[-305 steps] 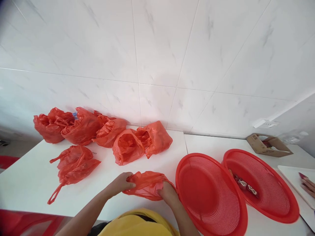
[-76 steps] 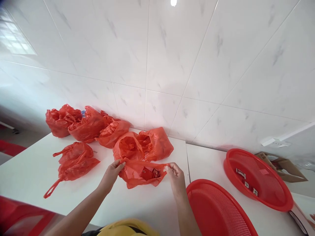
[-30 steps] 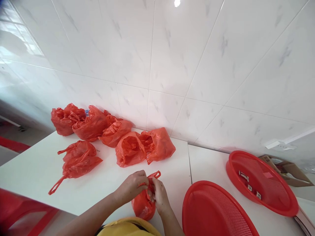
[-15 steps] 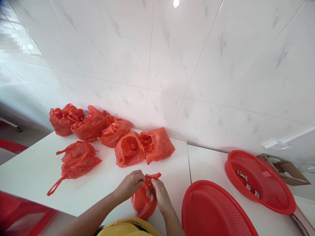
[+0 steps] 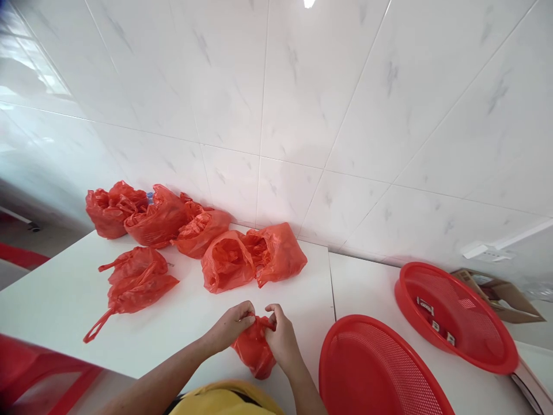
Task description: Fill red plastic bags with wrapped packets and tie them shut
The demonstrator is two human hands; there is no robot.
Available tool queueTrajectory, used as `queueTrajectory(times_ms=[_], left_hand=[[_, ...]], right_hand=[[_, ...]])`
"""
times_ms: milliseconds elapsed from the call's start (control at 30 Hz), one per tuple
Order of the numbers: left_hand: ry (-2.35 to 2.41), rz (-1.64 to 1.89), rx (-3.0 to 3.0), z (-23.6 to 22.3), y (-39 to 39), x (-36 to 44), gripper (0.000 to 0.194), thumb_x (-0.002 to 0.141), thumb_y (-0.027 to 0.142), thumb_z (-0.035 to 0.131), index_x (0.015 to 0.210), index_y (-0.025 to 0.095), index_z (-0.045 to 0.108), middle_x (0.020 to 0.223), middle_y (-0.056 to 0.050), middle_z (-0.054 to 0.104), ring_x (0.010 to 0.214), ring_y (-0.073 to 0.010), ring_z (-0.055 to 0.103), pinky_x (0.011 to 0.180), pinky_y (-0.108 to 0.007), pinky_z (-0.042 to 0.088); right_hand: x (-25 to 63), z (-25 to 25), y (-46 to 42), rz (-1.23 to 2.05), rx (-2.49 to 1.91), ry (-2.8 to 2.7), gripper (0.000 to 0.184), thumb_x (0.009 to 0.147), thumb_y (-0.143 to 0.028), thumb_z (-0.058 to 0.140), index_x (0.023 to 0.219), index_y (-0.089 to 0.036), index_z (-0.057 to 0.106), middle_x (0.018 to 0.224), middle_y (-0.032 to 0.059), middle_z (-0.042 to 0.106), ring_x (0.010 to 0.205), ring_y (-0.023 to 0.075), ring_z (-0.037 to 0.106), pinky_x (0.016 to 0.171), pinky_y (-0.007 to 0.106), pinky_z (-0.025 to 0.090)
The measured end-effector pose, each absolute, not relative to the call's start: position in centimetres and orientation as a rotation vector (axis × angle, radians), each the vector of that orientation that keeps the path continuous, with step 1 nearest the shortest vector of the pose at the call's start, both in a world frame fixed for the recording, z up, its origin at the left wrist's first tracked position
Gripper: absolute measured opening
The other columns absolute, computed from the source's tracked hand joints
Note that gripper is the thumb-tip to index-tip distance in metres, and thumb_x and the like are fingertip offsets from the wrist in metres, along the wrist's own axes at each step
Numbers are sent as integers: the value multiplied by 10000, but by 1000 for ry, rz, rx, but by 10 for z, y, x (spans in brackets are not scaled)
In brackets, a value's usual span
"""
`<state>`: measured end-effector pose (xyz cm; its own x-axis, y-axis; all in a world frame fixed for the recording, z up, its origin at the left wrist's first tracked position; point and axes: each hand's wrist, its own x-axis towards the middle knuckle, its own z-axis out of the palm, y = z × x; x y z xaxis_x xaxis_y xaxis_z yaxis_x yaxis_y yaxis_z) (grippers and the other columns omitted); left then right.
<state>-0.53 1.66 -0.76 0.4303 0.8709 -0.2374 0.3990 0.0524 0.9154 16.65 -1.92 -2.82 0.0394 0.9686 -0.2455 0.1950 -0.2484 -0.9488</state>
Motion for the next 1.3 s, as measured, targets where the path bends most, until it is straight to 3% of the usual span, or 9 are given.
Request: queueTrajectory(times_ms=[100,167,333,433,733,1100,1233,1300], left_hand=[[1169,488,1583,-8,13,-3,52,747,214,436,739,206,486,703,37,515,678,-136,448,624,-253,346],[1188,470,1601,-9,12,-2,59,738,213,447,742,204,505,695,39,518,678,-138,448,622,-254,342],[1220,468,1602,-11,12,-4,68,738,224,479,759,205,540,719,34,564,700,-144,487,642,-256,372],[1249,474,1645,-12,14,-10,67,740,216,489,746,204,555,750,21,599,732,-155,521,678,-267,395],[1351,235,1966,-17,24,-74,86,735,150,531,733,217,586,894,-20,629,913,-202,565,789,-314,414],[1515,65,1959,-35,17,-87,128,755,159,491,776,226,598,907,-24,646,884,-202,597,740,-300,414],[1507,226,1907,-35,20,-77,221,779,208,499,967,234,613,1018,-38,637,886,-194,604,781,-309,447],[1418,308,1861,-41,18,-67,433,731,267,595,1163,244,566,1192,-65,592,987,-213,601,850,-318,460]], right_hand=[[167,-40,-17,1128,-1742,-1261,71,691,-214,560,733,-251,605,564,-56,529,543,132,444,545,263,328],[168,-42,-17,1138,-1734,-1230,93,681,-189,527,657,-242,599,565,-48,563,533,129,444,536,263,314],[168,-29,-18,1492,-1390,-928,239,628,-155,576,829,-217,689,813,6,695,736,169,597,687,287,440],[173,-27,-17,1670,-1090,-669,216,660,-223,665,873,-198,687,875,28,696,811,172,624,788,317,471],[206,-111,-14,1275,-1390,-274,305,523,-258,765,806,-216,661,666,-17,627,572,128,585,548,280,513],[218,-138,-27,1292,-1531,-179,334,519,-262,746,841,-224,666,708,-2,659,652,162,623,583,298,512],[214,-130,-34,1359,-1660,-204,387,565,-369,758,917,-246,657,843,24,695,791,200,649,626,305,499],[202,-124,-41,1466,-1697,-293,401,618,-452,729,956,-256,641,947,39,705,869,220,650,646,308,483]])
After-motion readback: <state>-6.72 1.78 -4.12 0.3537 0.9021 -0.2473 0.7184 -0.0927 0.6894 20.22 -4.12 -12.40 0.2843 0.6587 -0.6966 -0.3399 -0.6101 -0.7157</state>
